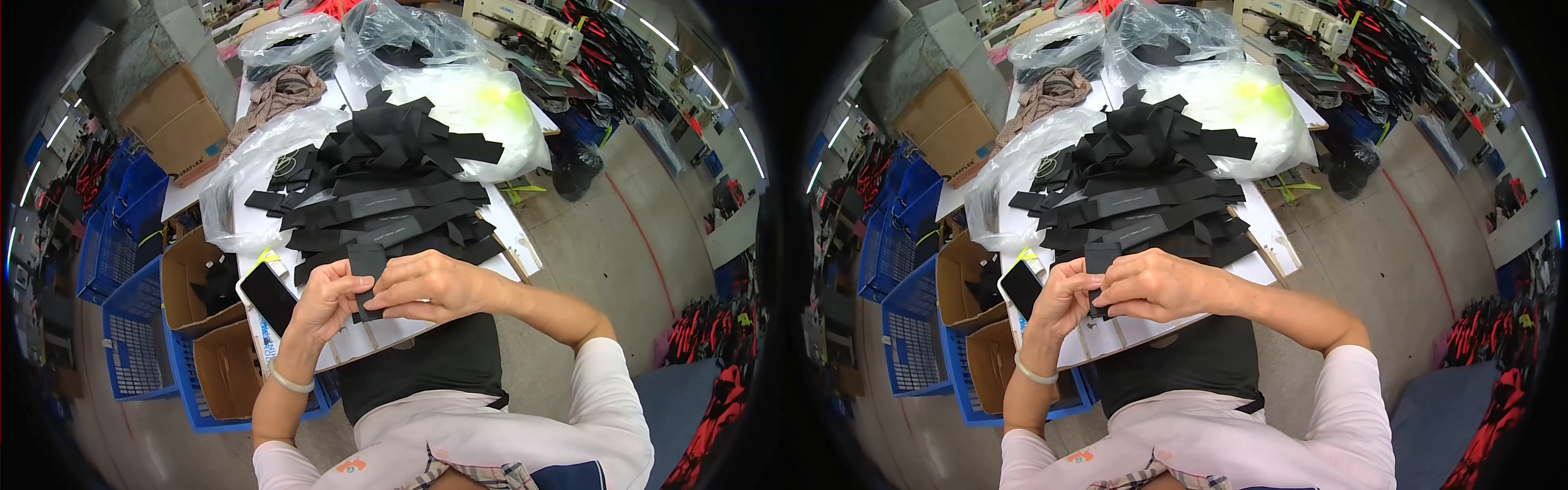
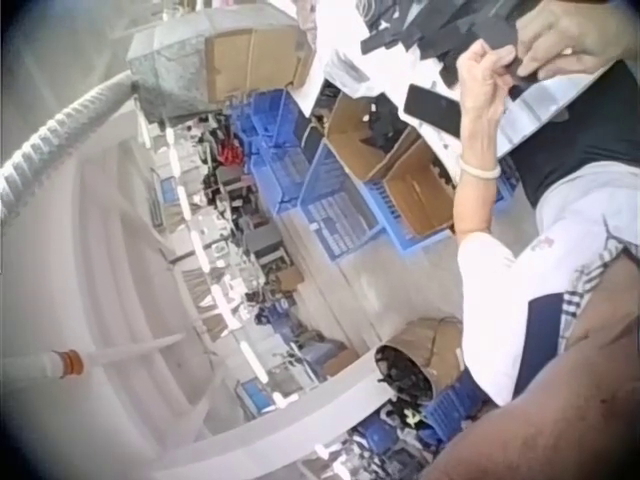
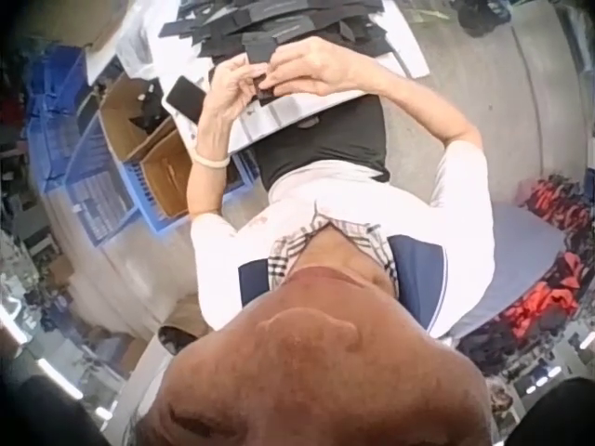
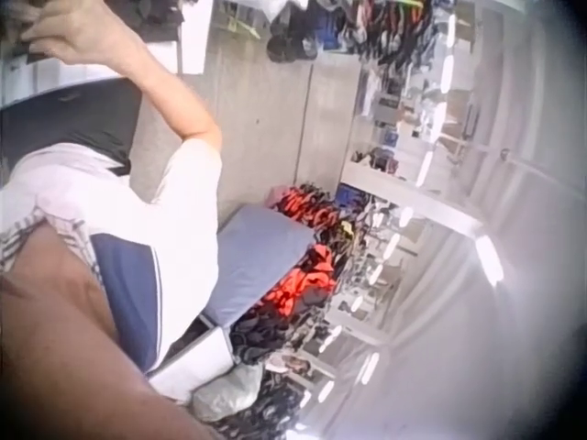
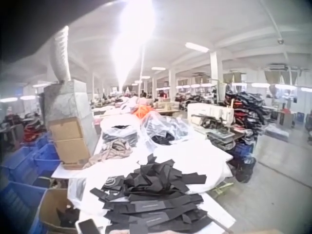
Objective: Turning black fabric tubes right-side out using a wooden stick as a guide.
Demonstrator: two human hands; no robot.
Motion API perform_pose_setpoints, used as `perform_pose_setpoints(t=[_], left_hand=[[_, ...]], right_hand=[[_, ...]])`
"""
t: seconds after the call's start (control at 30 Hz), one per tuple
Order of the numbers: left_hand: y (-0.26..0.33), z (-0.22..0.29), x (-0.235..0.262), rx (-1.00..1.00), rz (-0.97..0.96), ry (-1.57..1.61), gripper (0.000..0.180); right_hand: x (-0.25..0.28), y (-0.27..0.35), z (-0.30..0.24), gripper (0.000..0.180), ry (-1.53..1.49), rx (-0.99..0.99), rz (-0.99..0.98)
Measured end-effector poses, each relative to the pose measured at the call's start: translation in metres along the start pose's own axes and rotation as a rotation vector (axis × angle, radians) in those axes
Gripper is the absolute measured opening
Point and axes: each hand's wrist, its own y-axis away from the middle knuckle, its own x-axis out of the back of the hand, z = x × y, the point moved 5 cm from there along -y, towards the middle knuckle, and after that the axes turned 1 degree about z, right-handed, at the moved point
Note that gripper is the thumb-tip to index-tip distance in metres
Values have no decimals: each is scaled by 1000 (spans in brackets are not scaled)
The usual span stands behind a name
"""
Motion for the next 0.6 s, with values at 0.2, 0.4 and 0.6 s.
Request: perform_pose_setpoints(t=[0.2, 0.4, 0.6], left_hand=[[-4, -5, -5, 13, -43, -44, 6], [-7, -8, -13, 38, -41, -45, 6], [-11, -13, -10, 54, -18, 2, 4]], right_hand=[[0, 11, 4, 26, -97, -41, 1], [6, 18, 4, 25, -166, -118, 12], [1, 18, -3, 37, 8, -77, 48]])
